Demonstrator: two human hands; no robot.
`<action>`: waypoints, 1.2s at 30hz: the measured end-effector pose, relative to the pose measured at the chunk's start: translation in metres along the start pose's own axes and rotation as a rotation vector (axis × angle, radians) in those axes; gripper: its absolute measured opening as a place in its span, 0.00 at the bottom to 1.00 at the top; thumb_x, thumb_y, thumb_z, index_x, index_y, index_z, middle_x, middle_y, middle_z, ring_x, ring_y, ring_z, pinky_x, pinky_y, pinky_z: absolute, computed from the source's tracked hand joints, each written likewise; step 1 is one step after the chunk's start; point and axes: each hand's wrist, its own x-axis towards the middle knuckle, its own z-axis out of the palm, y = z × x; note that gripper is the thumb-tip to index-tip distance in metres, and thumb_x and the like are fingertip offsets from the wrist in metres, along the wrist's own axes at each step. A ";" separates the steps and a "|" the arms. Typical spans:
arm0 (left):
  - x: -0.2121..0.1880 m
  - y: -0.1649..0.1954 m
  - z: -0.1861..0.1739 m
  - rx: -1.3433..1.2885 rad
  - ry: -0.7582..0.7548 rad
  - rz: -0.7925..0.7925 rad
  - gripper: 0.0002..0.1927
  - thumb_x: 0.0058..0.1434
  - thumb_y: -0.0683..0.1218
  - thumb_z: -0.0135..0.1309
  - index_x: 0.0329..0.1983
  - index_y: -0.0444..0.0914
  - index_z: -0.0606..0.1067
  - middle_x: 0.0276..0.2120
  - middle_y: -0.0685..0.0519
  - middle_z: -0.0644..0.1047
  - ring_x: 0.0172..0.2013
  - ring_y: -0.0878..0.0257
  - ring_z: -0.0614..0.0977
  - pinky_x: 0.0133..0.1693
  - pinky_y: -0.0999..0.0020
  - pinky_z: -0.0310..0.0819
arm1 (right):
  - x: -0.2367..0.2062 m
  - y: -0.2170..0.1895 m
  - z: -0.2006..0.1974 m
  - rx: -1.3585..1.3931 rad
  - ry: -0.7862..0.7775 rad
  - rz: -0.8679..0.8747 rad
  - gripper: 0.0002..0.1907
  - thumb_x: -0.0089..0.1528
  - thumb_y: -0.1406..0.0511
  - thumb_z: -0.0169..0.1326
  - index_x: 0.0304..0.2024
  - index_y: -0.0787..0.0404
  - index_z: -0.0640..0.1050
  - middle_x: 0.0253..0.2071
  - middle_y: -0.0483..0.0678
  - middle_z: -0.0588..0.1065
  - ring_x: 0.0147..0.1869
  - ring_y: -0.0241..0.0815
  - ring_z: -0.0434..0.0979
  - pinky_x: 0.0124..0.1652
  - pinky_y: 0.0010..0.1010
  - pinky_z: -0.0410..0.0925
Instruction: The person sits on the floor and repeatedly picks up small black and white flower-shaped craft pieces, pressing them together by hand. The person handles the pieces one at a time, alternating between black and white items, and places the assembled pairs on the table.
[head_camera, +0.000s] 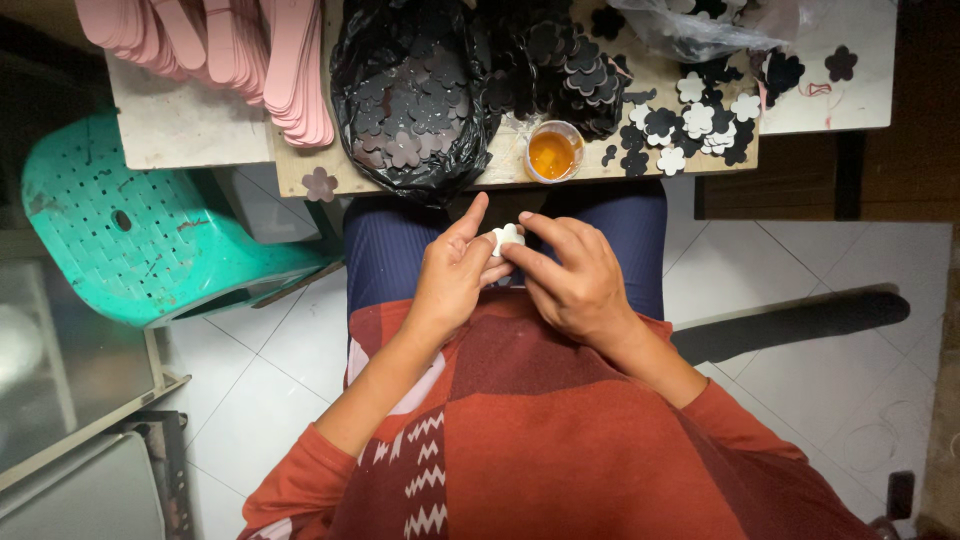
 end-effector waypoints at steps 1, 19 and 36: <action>0.000 -0.001 0.000 -0.029 -0.012 0.001 0.32 0.71 0.40 0.41 0.78 0.36 0.50 0.52 0.43 0.78 0.48 0.59 0.83 0.52 0.62 0.80 | -0.003 0.002 0.000 0.078 -0.007 0.037 0.17 0.57 0.72 0.58 0.49 0.58 0.81 0.61 0.52 0.72 0.58 0.54 0.73 0.57 0.41 0.68; -0.004 -0.009 -0.008 0.077 -0.084 0.001 0.33 0.71 0.42 0.45 0.78 0.37 0.54 0.42 0.53 0.80 0.33 0.72 0.78 0.37 0.77 0.75 | 0.002 0.004 -0.006 0.257 0.149 -0.034 0.27 0.56 0.78 0.67 0.56 0.64 0.76 0.42 0.48 0.80 0.45 0.45 0.80 0.44 0.33 0.72; 0.050 0.076 -0.088 0.940 0.579 0.682 0.10 0.65 0.41 0.55 0.48 0.38 0.81 0.38 0.48 0.82 0.37 0.56 0.83 0.42 0.62 0.76 | -0.009 -0.014 0.012 0.532 0.219 0.470 0.27 0.61 0.78 0.62 0.63 0.65 0.73 0.44 0.47 0.78 0.47 0.33 0.78 0.51 0.25 0.72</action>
